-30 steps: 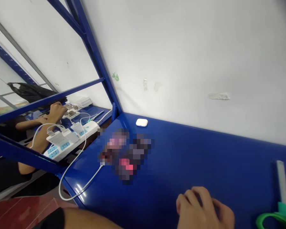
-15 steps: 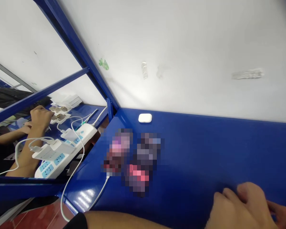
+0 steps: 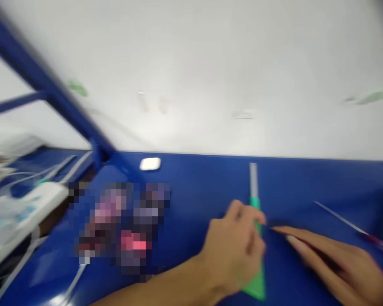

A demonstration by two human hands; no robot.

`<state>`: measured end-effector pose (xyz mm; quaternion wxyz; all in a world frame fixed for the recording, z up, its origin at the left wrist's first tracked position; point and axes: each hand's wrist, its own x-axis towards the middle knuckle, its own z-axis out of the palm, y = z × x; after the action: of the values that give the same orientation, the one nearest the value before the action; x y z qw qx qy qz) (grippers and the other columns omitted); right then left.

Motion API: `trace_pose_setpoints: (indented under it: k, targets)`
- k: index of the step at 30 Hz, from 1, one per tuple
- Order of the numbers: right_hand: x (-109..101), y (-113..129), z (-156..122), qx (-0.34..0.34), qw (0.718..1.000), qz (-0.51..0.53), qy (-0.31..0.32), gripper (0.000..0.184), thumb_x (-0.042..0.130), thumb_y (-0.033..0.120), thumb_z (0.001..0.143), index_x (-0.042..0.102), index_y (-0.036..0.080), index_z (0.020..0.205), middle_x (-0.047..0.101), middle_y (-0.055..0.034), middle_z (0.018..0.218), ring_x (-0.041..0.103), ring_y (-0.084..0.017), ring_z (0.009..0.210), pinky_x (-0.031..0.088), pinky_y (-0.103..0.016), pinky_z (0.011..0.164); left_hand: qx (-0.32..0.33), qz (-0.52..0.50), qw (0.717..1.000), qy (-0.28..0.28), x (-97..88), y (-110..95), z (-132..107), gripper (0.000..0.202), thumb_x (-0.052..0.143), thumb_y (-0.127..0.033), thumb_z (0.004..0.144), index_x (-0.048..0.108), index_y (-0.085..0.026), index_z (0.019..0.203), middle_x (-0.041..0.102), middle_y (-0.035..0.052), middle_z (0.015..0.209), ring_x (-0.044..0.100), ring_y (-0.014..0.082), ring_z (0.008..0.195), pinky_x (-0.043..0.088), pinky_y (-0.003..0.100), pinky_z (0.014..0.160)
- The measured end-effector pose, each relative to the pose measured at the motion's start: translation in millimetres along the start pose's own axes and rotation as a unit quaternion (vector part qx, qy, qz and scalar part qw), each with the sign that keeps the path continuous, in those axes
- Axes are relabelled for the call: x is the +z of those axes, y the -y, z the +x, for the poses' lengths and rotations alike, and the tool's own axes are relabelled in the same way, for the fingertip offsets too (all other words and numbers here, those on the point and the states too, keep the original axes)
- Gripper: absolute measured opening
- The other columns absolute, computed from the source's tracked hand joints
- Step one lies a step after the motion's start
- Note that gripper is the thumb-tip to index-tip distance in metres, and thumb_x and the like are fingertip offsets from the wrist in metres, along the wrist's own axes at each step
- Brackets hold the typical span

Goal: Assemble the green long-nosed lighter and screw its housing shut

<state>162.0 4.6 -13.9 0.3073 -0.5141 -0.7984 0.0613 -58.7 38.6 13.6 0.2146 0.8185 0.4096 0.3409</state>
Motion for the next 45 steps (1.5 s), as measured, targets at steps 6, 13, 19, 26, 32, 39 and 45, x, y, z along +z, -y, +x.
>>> trace_pose_setpoints:
  k: [6,13,19,26,32,39,45]
  targets:
    - [-65.3,-22.9,-19.9,0.077,0.991,-0.112,-0.018,0.022,0.046,0.03,0.112,0.067,0.028,0.119,0.076,-0.0001,0.105,0.075,-0.019,0.086,0.062,-0.029,0.073,-0.091,-0.158,0.983,-0.01,-2.9,2.1,12.1,0.016,0.045,-0.015,0.101,0.058,-0.023,0.101,0.055,-0.0053,0.08,0.047,0.007,0.054,0.039,0.02,0.051]
    - [-94.7,-60.1,-37.2,0.083,0.955,-0.282,-0.03,0.042,0.046,0.046,0.11,0.072,0.014,0.117,0.068,-0.0167,0.109,0.059,-0.038,0.091,0.048,-0.054,0.079,-0.153,-0.186,0.97,-0.009,-2.7,1.4,14.4,0.014,0.06,-0.032,0.101,0.073,-0.027,0.104,0.068,-0.0025,0.095,0.054,0.0073,0.062,0.041,0.019,0.052]
    - [-80.6,-69.3,-19.3,0.007,0.97,-0.242,0.019,0.038,0.037,0.036,0.115,0.069,0.018,0.103,0.068,-0.0102,0.105,0.057,-0.031,0.091,0.043,-0.046,0.082,-0.197,-0.191,0.961,-0.023,-5.1,2.7,13.7,0.017,0.061,-0.037,0.102,0.073,-0.026,0.1,0.069,-0.003,0.085,0.06,0.0093,0.062,0.048,0.021,0.058]
    - [-61.6,-36.8,12.3,-0.058,0.987,-0.141,0.048,0.025,0.04,0.024,0.115,0.061,0.02,0.102,0.068,-0.0043,0.092,0.062,-0.023,0.085,0.041,-0.038,0.085,-0.229,-0.217,0.948,-0.045,-6.6,2.3,15.3,0.017,0.065,-0.039,0.099,0.075,-0.025,0.098,0.07,-0.0033,0.077,0.062,0.01,0.061,0.051,0.021,0.059]
    - [-46.6,-33.7,12.9,-0.04,0.994,-0.075,0.063,0.019,0.044,0.026,0.114,0.059,0.021,0.103,0.065,-0.0028,0.093,0.059,-0.022,0.082,0.041,-0.037,0.084,-0.254,-0.236,0.937,-0.05,-8.0,5.2,16.3,0.016,0.07,-0.039,0.095,0.075,-0.024,0.096,0.064,-0.005,0.06,0.063,0.0114,0.058,0.051,0.021,0.059]
    - [-46.1,-26.0,6.4,0.002,0.997,-0.067,0.04,0.023,0.048,0.036,0.113,0.06,0.021,0.125,0.066,-0.0081,0.109,0.062,-0.026,0.098,0.04,-0.044,0.095,-0.294,-0.26,0.916,-0.078,-11.6,9.2,23.0,0.029,0.073,-0.046,0.091,0.078,-0.021,0.105,0.06,-0.0041,0.058,0.045,0.0068,0.045,0.034,0.017,0.042]
    - [-30.7,35.8,32.0,0.04,0.984,-0.063,0.163,0.048,0.051,0.064,0.105,0.066,0.023,0.086,0.07,-0.0008,0.078,0.067,-0.021,0.066,0.047,-0.033,0.062,-0.327,-0.294,0.894,-0.092,-12.9,17.9,23.0,0.044,0.074,-0.054,0.089,0.074,-0.017,0.112,0.056,-0.0037,0.055,0.035,0.006,0.043,0.023,0.016,0.038]
